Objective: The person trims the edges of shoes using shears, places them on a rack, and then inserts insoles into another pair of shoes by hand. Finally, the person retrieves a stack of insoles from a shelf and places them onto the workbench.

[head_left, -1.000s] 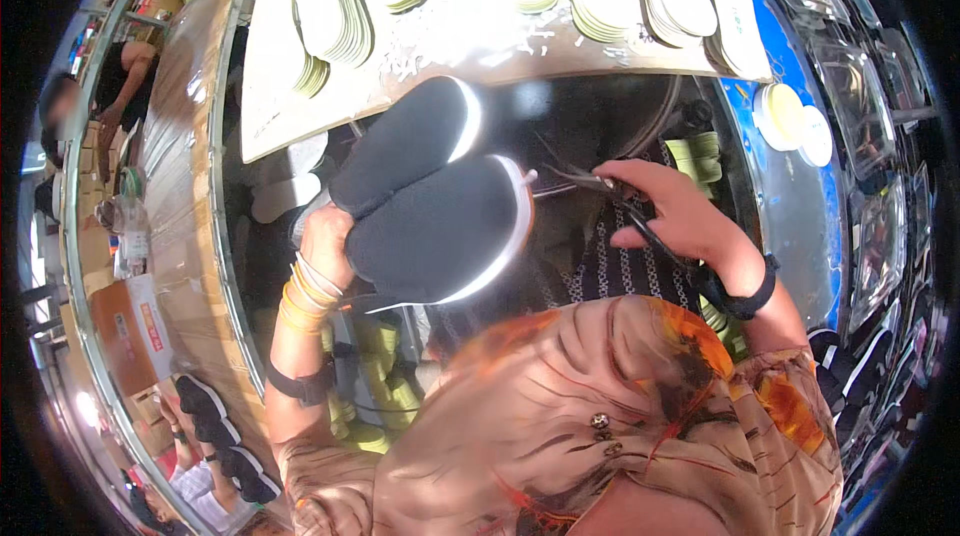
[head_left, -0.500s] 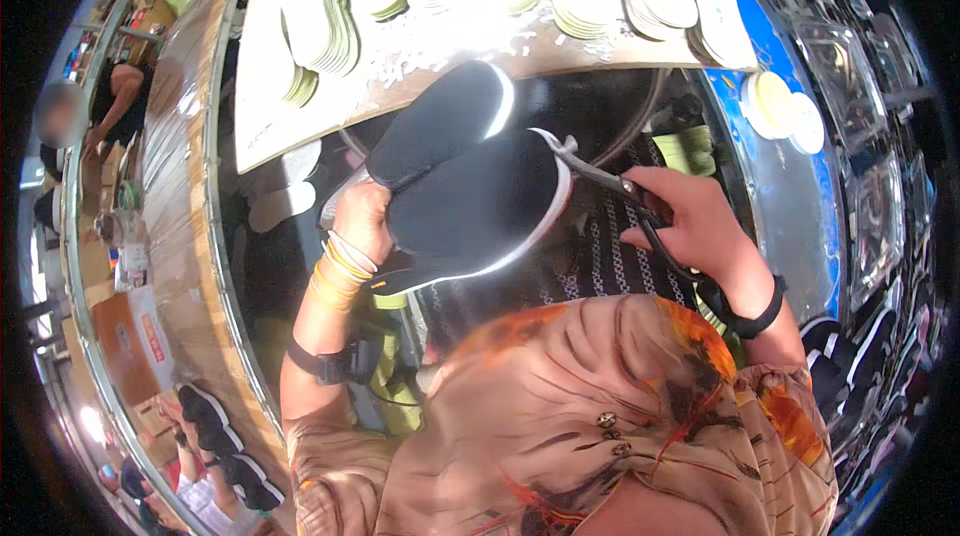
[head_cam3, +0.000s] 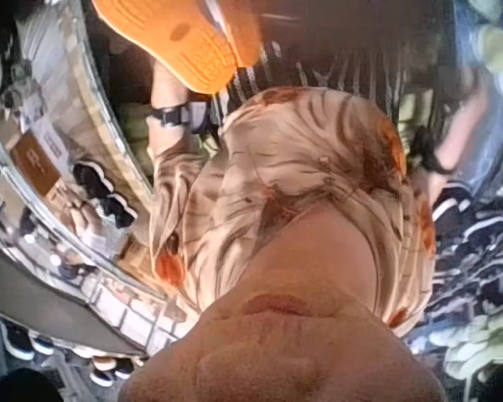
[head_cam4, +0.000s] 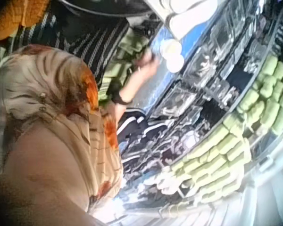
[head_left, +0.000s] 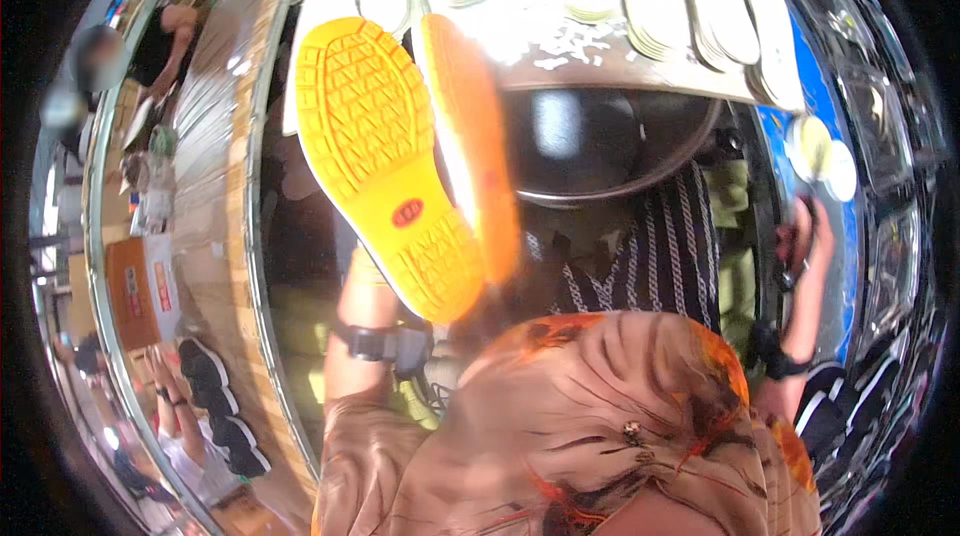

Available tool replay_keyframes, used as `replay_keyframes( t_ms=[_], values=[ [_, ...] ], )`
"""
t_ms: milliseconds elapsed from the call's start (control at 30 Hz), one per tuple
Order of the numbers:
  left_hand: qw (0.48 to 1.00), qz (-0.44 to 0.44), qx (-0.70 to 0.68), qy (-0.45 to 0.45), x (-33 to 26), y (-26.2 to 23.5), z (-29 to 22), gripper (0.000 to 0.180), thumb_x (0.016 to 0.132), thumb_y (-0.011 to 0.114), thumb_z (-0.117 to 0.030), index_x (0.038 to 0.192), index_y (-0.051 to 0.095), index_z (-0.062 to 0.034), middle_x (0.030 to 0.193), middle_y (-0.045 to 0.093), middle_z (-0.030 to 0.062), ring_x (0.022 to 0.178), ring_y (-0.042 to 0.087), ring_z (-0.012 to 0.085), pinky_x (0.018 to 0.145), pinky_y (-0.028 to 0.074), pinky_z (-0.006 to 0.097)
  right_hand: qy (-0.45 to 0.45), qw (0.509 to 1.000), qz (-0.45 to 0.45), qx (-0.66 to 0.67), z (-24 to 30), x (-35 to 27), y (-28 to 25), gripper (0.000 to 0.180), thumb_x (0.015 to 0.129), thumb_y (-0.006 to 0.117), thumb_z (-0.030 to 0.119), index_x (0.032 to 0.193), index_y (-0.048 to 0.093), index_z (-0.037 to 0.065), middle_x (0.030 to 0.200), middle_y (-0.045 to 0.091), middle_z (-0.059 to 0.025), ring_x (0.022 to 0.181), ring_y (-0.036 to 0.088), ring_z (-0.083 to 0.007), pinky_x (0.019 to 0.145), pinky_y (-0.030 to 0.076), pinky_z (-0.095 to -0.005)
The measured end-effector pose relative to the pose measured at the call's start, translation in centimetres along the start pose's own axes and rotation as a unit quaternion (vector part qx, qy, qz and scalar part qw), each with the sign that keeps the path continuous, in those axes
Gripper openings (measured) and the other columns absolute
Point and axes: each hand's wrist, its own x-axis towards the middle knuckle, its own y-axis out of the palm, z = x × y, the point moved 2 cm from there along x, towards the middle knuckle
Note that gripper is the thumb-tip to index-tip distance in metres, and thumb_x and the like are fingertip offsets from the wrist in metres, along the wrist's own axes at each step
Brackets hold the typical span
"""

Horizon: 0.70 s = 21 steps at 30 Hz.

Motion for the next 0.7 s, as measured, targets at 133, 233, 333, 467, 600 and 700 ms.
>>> replay_keyframes(
  t_ms=[133,233,333,467,600,700],
  values=[
    [0.996,-0.055,0.004,-0.073,8.3,3.1,-0.3,0.013,0.073,0.06,-0.012,0.071,0.056,0.0001,0.071,0.056,0.0171,0.064,0.056,0.0317,0.055,0.042,0.036,-0.137,0.902,-0.139,-0.385,-8.5,5.8,-14.3,0.054,0.076,0.064,0.035,0.113,0.049,-0.002,0.078,0.061,-0.0141,0.069,0.059,-0.0259,0.06,0.046,-0.0357],
    [0.992,-0.066,-0.008,-0.11,5.5,4.3,-2.4,0.014,0.074,0.06,-0.013,0.074,0.056,0.0004,0.074,0.057,0.0172,0.067,0.056,0.0313,0.057,0.042,0.037,-0.169,0.812,-0.161,-0.535,-11.4,5.9,-17.9,0.053,0.074,0.063,0.029,0.114,0.048,-0.003,0.091,0.062,-0.0199,0.086,0.059,-0.0344,0.075,0.045,-0.0407],
    [0.987,-0.069,-0.028,-0.14,11.2,5.5,-0.2,0.015,0.075,0.059,-0.014,0.077,0.057,0.0007,0.077,0.057,0.0172,0.07,0.056,0.031,0.059,0.042,0.037,-0.06,0.752,-0.104,-0.649,-9.1,3.8,-16.5,0.05,0.073,0.06,0.027,0.112,0.051,-0.002,0.097,0.06,-0.0233,0.094,0.056,-0.0386,0.081,0.044,-0.0432],
    [0.982,-0.067,-0.048,-0.172,11.9,7.4,-1.9,0.017,0.076,0.059,-0.015,0.08,0.057,0.0011,0.082,0.058,0.0173,0.074,0.057,0.0305,0.061,0.043,0.038,-0.08,0.745,-0.076,-0.658,-2.6,2.0,-11.1,0.044,0.076,0.058,0.032,0.112,0.055,0.006,0.097,0.059,-0.0238,0.095,0.055,-0.0386,0.08,0.045,-0.0434],
    [0.978,-0.042,-0.071,-0.192,14.7,8.3,-1.5,0.019,0.078,0.058,-0.016,0.083,0.057,0.0015,0.087,0.059,0.0173,0.078,0.057,0.03,0.063,0.043,0.038,-0.214,0.906,0.199,-0.305,5.6,-3.8,3.5,0.044,0.077,0.062,0.018,0.116,0.052,0.003,0.088,0.064,-0.013,0.083,0.06,-0.0166,0.074,0.045,-0.0282],
    [0.974,-0.027,-0.092,-0.205,19.0,8.1,-0.4,0.02,0.079,0.058,-0.017,0.086,0.058,0.0018,0.09,0.06,0.0174,0.081,0.057,0.0296,0.065,0.043,0.039,-0.247,0.856,0.421,-0.168,9.5,-10.0,12.4,0.063,0.072,0.064,0.007,0.129,0.038,0.009,0.112,0.054,-0.0087,0.095,0.053,-0.0159,0.079,0.043,-0.027]
  ],
)
